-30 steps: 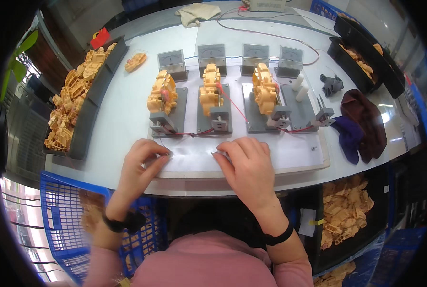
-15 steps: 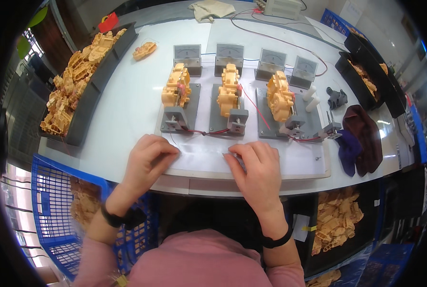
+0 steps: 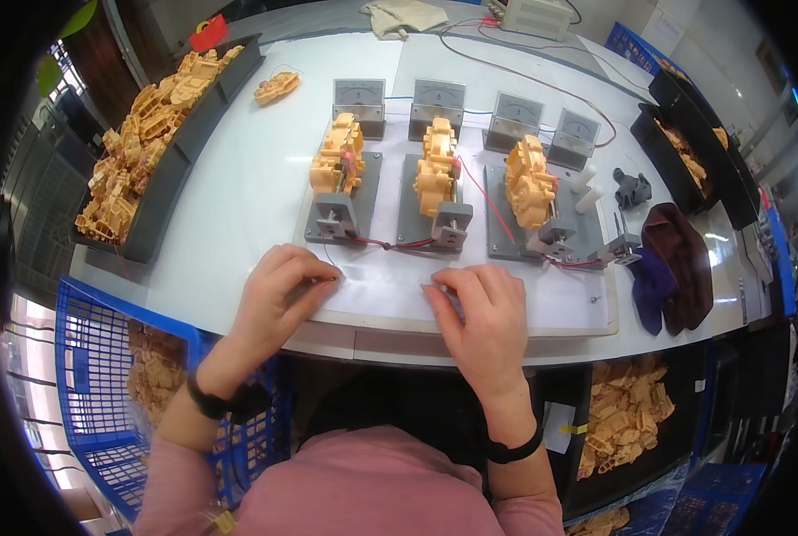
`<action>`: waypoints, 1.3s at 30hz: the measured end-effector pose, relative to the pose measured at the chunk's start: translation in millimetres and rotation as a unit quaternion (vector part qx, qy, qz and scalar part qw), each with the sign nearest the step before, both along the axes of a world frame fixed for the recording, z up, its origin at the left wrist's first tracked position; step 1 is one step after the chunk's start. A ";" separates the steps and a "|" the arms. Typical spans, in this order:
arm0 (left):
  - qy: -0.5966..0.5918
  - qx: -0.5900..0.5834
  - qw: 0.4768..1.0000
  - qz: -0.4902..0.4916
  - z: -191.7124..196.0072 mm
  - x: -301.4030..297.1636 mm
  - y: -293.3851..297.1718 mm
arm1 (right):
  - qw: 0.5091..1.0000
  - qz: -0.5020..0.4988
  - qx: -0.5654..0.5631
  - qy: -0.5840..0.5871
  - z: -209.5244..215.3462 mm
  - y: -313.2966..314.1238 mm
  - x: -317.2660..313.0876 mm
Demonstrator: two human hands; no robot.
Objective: Assembling small yellow plastic components using a testing or assembly jig at a workstation.
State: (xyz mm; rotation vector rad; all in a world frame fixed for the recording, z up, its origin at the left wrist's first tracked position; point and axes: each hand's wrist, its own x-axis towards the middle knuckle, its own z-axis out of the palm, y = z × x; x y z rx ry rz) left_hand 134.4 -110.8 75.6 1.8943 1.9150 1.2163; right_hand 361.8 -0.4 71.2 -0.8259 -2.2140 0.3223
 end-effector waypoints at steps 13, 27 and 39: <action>0.029 -0.010 1.000 -0.003 -1.2 -1.3 -0.4 | 1.000 0.002 0.027 0.013 -3.0 2.0 -0.9; 0.029 -0.004 1.000 -0.004 -0.5 -0.4 -0.6 | 0.999 0.008 0.030 0.007 -3.8 2.9 1.0; 0.028 0.006 1.000 0.011 0.3 0.6 -0.9 | 1.000 0.007 0.026 0.012 -1.9 1.1 -0.9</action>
